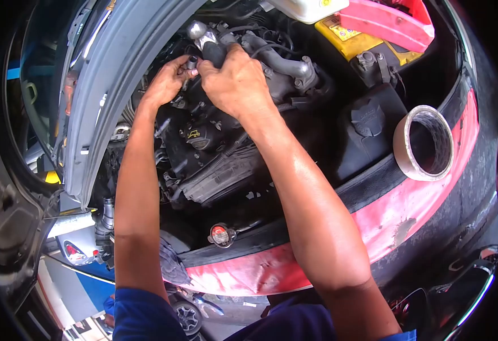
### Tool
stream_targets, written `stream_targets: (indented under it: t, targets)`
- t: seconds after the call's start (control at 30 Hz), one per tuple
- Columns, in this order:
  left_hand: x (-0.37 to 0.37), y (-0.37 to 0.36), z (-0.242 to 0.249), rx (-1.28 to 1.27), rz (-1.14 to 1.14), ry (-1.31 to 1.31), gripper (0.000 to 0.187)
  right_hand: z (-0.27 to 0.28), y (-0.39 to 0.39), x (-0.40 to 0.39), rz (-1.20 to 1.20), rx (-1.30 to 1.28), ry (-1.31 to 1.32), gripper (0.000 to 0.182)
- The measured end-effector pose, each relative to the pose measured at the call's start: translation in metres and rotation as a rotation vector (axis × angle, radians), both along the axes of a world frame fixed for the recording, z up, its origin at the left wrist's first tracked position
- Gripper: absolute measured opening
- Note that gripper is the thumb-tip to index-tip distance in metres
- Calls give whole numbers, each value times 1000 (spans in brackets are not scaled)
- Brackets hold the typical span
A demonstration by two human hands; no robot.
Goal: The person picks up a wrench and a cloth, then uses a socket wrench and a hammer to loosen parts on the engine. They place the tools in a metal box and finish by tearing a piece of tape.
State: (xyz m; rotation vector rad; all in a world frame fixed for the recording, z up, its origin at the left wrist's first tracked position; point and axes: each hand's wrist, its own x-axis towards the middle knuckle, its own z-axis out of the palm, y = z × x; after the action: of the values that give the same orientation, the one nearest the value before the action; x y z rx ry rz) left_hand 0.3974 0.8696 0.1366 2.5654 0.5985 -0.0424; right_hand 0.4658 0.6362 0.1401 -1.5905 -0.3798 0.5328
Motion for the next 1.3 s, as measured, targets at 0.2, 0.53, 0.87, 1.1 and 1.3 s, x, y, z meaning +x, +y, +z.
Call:
stream_targets:
  t: [0.2, 0.53, 0.87, 1.1, 1.3]
  targets:
    - [0, 6, -9, 37, -52, 150, 58, 6, -6, 2, -3, 36, 19, 70]
    - [-19, 35, -38, -118, 3, 48, 62, -10, 16, -3, -34, 87, -51, 64]
    - [-24, 39, -45, -154, 18, -45, 34, -15, 52, 9, 15, 64, 49, 58]
    - [-30, 11, -35, -188, 22, -38, 17, -33, 63, 0, 49, 80, 41, 51]
    - [-31, 16, -41, -233, 45, -70, 17, -42, 72, -4, 15, 125, 46, 55]
